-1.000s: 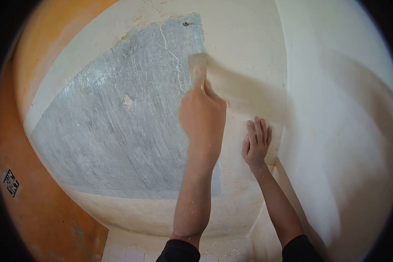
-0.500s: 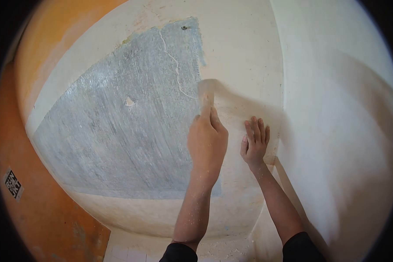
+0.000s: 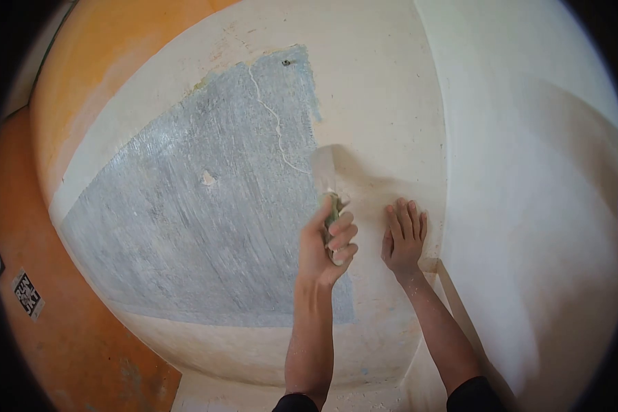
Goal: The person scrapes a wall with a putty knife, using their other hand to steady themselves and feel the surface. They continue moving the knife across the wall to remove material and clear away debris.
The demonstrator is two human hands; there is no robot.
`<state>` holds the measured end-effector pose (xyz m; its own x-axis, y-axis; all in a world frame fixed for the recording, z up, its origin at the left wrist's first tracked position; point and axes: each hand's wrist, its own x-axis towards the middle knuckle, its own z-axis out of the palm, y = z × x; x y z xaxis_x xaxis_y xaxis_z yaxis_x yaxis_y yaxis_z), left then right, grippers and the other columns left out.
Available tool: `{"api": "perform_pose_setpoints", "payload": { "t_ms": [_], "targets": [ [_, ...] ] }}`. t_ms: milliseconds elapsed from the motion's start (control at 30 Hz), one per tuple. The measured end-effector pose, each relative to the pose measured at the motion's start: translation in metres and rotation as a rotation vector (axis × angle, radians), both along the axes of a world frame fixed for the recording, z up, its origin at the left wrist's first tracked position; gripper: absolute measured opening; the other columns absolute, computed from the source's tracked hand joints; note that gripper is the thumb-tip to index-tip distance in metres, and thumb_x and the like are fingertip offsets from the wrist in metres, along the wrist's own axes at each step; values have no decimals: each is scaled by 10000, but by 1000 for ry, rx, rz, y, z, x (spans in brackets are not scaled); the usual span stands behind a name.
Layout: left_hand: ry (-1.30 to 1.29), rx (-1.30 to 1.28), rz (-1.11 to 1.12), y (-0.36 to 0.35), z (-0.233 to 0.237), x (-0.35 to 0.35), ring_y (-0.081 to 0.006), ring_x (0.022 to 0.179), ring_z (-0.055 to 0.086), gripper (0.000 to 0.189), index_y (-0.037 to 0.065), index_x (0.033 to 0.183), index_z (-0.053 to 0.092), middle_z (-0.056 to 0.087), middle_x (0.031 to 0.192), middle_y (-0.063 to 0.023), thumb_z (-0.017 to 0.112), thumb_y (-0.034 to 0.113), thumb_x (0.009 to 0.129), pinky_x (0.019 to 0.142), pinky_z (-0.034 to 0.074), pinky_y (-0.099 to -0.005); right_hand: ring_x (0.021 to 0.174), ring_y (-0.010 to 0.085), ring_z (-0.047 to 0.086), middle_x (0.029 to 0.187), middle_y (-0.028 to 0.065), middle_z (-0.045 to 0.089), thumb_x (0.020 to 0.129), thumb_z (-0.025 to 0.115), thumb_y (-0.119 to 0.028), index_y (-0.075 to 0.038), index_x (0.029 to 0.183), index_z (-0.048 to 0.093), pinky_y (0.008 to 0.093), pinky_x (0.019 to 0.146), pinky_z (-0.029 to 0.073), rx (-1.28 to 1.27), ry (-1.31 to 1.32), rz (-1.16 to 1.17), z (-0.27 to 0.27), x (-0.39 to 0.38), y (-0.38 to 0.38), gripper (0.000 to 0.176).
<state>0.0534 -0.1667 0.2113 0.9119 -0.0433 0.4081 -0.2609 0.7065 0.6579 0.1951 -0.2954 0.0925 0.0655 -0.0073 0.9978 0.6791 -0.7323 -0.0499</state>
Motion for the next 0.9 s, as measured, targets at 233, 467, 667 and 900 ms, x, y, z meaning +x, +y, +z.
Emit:
{"api": "perform_pose_setpoints", "payload": {
  "t_ms": [233, 467, 667, 900],
  "targets": [
    [-131, -342, -378, -5, 2, 11, -82, 494, 340, 401, 34, 1078, 503, 428, 785, -15, 314, 387, 1073, 364, 257, -206, 1398, 296, 396, 1485, 100, 467, 1002, 402, -224, -156, 1428, 505, 515, 1179, 186, 4, -4, 16, 2, -1, 0, 444],
    [-100, -301, -216, -17, 19, 15, -49, 426, 270, 383, 48, 1042, 518, 422, 692, 20, 337, 384, 1072, 325, 198, -191, 1407, 288, 383, 1489, 100, 461, 995, 418, -214, -159, 1429, 503, 509, 1177, 188, -5, 39, 28, 1, -3, 1, 446],
    [-60, -304, -101, -23, 13, -2, -41, 426, 250, 356, 52, 1016, 513, 412, 677, 24, 348, 363, 1072, 309, 189, -184, 1420, 284, 364, 1510, 92, 436, 974, 448, -195, -161, 1439, 490, 511, 1182, 177, -2, -4, 18, 1, 0, 0, 469],
    [21, -274, -113, -16, 20, -17, -33, 424, 241, 340, 63, 1000, 493, 395, 666, 31, 332, 353, 1075, 298, 187, -184, 1432, 291, 349, 1525, 93, 415, 951, 475, -164, -158, 1446, 479, 518, 1184, 181, -4, 5, 7, 1, 0, 1, 495]
  ]
}}
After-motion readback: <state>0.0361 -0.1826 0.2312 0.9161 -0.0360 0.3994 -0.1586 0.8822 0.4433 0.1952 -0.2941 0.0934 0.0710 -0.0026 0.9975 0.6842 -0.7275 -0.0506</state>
